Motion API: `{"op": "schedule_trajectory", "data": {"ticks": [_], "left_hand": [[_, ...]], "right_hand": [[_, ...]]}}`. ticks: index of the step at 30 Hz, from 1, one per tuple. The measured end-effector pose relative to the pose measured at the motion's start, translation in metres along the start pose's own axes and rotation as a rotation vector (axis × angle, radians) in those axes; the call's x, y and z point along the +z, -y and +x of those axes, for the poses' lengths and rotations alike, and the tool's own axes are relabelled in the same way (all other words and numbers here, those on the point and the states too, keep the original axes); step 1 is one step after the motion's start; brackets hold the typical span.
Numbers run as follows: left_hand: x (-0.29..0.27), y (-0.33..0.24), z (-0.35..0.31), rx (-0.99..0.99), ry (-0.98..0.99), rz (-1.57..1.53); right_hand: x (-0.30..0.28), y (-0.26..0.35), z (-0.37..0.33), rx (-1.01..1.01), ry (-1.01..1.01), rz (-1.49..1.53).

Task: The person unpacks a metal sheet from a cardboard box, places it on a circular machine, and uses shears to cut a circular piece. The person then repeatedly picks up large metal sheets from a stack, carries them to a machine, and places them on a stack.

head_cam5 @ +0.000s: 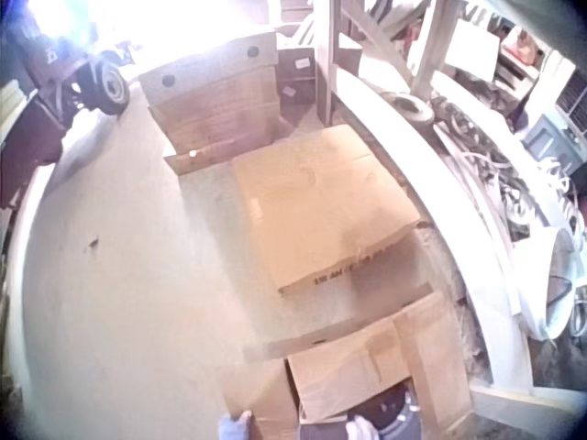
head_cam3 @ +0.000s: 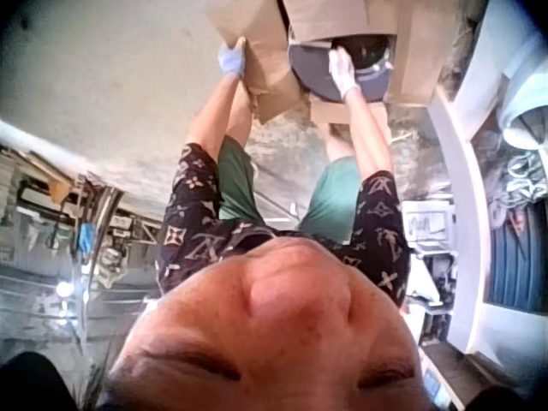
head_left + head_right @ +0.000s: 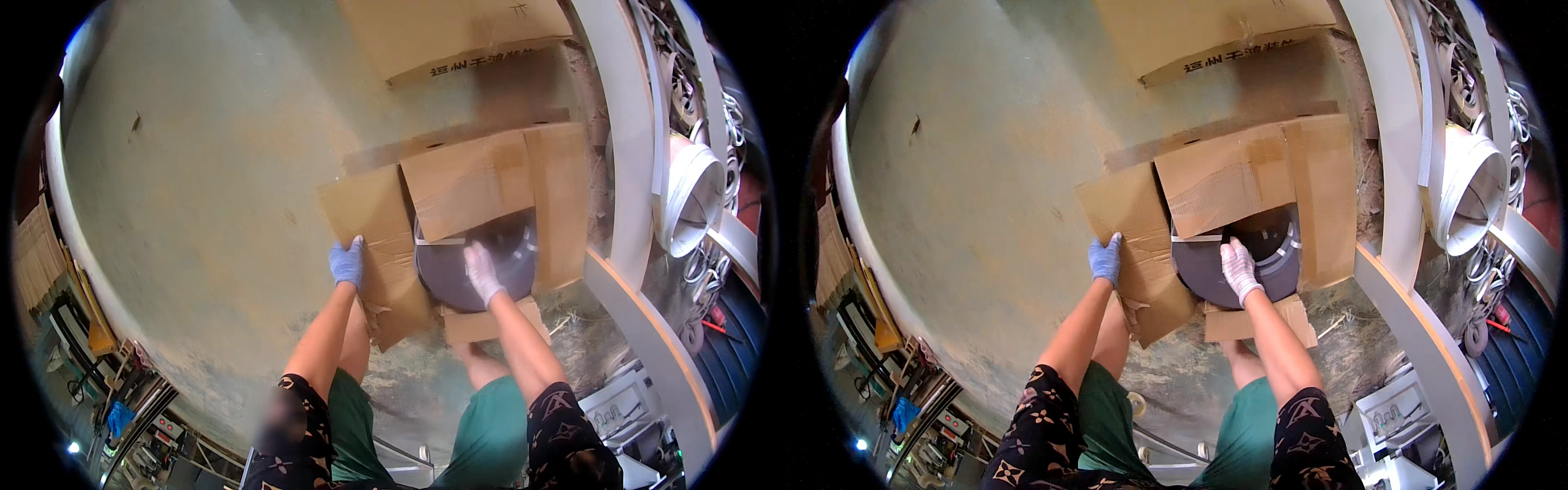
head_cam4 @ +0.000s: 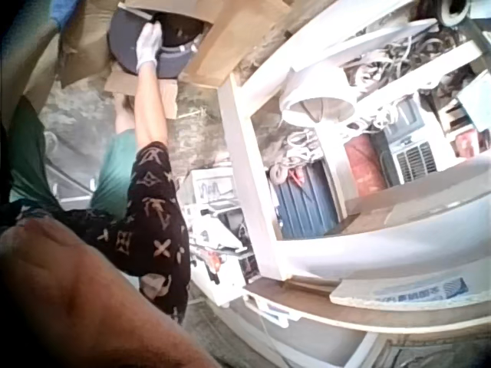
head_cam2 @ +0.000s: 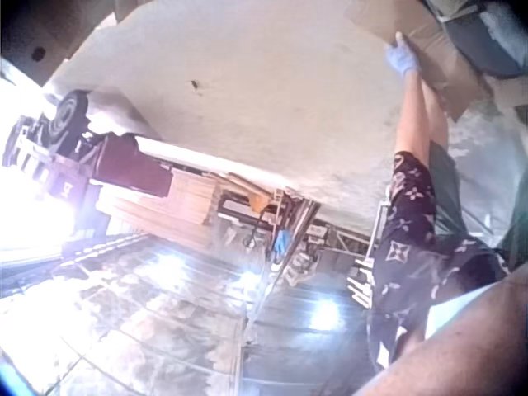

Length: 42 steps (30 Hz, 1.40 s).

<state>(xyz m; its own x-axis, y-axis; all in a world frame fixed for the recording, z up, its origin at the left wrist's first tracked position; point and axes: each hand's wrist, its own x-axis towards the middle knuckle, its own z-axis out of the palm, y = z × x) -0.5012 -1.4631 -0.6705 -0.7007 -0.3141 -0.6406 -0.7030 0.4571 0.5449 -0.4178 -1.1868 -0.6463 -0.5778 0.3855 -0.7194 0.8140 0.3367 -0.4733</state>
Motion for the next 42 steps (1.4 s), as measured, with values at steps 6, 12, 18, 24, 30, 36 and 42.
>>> {"op": "schedule_trajectory", "data": {"ticks": [6, 12, 18, 24, 30, 36, 42], "left_hand": [[0.014, 0.015, 0.013, -0.010, 0.009, 0.128], [0.020, 0.058, 0.022, -0.057, 0.015, 0.125], [0.010, -0.028, -0.021, 0.097, -0.258, 0.619], [0.000, -0.054, -0.022, 0.459, -0.611, -0.007], [0.011, -0.109, -0.018, 1.229, -0.017, 0.842], [0.054, -0.168, 0.032, 1.374, 0.614, 0.910], [0.060, -0.180, 0.026, 0.908, 0.537, 0.656]], "right_hand": [[-0.033, 0.033, -0.034, 0.035, 0.023, 0.256], [-0.050, 0.051, -0.049, 0.011, 0.165, 0.273], [-0.010, 0.000, -0.029, -0.036, -0.031, 0.062], [0.001, -0.008, -0.014, 0.044, 0.140, 0.079], [0.012, -0.011, -0.007, 0.093, 0.059, -0.053], [0.010, -0.016, -0.021, 0.024, -0.079, -0.101], [-0.015, -0.005, -0.053, 0.005, -0.031, 0.042]]}}
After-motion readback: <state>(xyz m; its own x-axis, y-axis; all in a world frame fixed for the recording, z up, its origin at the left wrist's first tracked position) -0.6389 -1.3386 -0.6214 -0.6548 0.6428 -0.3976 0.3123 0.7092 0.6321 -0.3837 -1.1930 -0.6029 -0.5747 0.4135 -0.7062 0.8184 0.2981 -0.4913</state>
